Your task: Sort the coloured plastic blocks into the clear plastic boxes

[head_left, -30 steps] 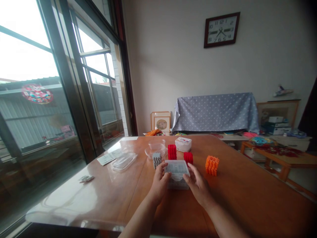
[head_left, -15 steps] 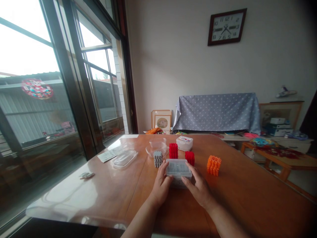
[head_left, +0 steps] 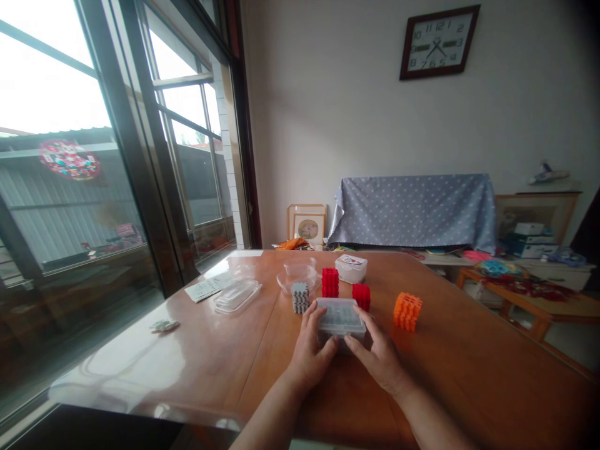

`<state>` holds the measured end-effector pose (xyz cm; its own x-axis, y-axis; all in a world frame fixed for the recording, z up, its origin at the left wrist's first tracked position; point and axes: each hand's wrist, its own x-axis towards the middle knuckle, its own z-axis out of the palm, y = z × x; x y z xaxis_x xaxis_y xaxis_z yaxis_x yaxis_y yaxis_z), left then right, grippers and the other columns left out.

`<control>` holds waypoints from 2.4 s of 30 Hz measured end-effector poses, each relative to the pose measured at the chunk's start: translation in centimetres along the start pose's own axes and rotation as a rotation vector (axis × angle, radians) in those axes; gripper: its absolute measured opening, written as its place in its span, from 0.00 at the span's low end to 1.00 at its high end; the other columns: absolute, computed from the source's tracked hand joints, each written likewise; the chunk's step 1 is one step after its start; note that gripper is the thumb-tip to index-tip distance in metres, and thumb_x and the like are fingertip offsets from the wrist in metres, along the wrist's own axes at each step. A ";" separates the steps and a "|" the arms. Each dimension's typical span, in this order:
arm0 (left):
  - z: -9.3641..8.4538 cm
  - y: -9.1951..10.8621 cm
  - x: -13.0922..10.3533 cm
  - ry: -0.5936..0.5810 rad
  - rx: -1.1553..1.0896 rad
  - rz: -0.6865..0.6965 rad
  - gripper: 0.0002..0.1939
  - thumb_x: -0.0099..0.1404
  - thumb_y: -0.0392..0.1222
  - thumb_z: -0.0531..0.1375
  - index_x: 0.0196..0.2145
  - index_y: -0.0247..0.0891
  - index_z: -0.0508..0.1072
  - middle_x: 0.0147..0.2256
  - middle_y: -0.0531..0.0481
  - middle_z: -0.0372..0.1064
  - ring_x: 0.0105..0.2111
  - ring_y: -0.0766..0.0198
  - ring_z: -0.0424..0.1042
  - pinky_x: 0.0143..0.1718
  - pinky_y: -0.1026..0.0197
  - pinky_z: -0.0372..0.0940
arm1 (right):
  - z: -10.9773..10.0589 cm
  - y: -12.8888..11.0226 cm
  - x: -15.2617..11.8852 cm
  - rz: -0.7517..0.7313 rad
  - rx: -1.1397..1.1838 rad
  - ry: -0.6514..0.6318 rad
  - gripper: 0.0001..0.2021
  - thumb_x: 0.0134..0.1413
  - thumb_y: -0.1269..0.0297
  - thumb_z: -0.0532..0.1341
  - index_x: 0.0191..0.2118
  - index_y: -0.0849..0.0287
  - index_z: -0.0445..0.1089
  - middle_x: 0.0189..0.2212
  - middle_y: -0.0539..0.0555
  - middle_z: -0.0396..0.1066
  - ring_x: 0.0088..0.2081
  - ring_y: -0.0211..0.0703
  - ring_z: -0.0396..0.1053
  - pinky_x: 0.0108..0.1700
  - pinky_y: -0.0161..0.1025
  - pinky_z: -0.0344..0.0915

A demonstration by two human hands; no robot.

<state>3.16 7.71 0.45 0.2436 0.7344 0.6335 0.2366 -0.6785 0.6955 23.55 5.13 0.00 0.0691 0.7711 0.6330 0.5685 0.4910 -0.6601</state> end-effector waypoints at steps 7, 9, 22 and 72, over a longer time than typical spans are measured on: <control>0.0 0.2 0.0 -0.007 0.001 0.005 0.31 0.67 0.39 0.61 0.65 0.43 0.57 0.68 0.39 0.46 0.69 0.47 0.46 0.68 0.39 0.49 | -0.3 -0.2 -0.2 0.050 0.037 -0.034 0.32 0.58 0.55 0.61 0.67 0.50 0.57 0.64 0.56 0.62 0.64 0.53 0.61 0.65 0.54 0.58; 0.0 0.3 0.0 -0.005 -0.001 0.004 0.31 0.67 0.40 0.60 0.65 0.44 0.57 0.68 0.39 0.46 0.69 0.48 0.46 0.68 0.39 0.48 | -0.3 -0.2 -0.1 0.062 0.050 -0.046 0.30 0.59 0.55 0.60 0.66 0.50 0.57 0.64 0.56 0.62 0.64 0.52 0.61 0.65 0.54 0.58; 0.0 0.1 0.0 -0.001 0.038 0.013 0.30 0.67 0.41 0.61 0.64 0.44 0.58 0.68 0.38 0.46 0.69 0.47 0.48 0.66 0.39 0.52 | -1.4 -2.7 -1.1 -0.085 -0.159 0.154 0.08 0.62 0.58 0.59 0.33 0.55 0.70 0.31 0.53 0.69 0.32 0.43 0.69 0.37 0.39 0.68; -0.1 0.6 0.1 0.003 0.020 -0.004 0.26 0.66 0.39 0.60 0.61 0.44 0.61 0.67 0.39 0.47 0.67 0.50 0.51 0.65 0.42 0.54 | 4.2 -5.5 -2.7 0.591 0.430 0.315 0.22 0.56 0.42 0.61 0.38 0.58 0.71 0.29 0.54 0.76 0.29 0.45 0.73 0.33 0.40 0.72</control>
<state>3.19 7.38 0.97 0.2400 0.7371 0.6317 0.2564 -0.6758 0.6911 16.76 2.08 0.19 0.5257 0.8333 0.1709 0.0029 0.1991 -0.9800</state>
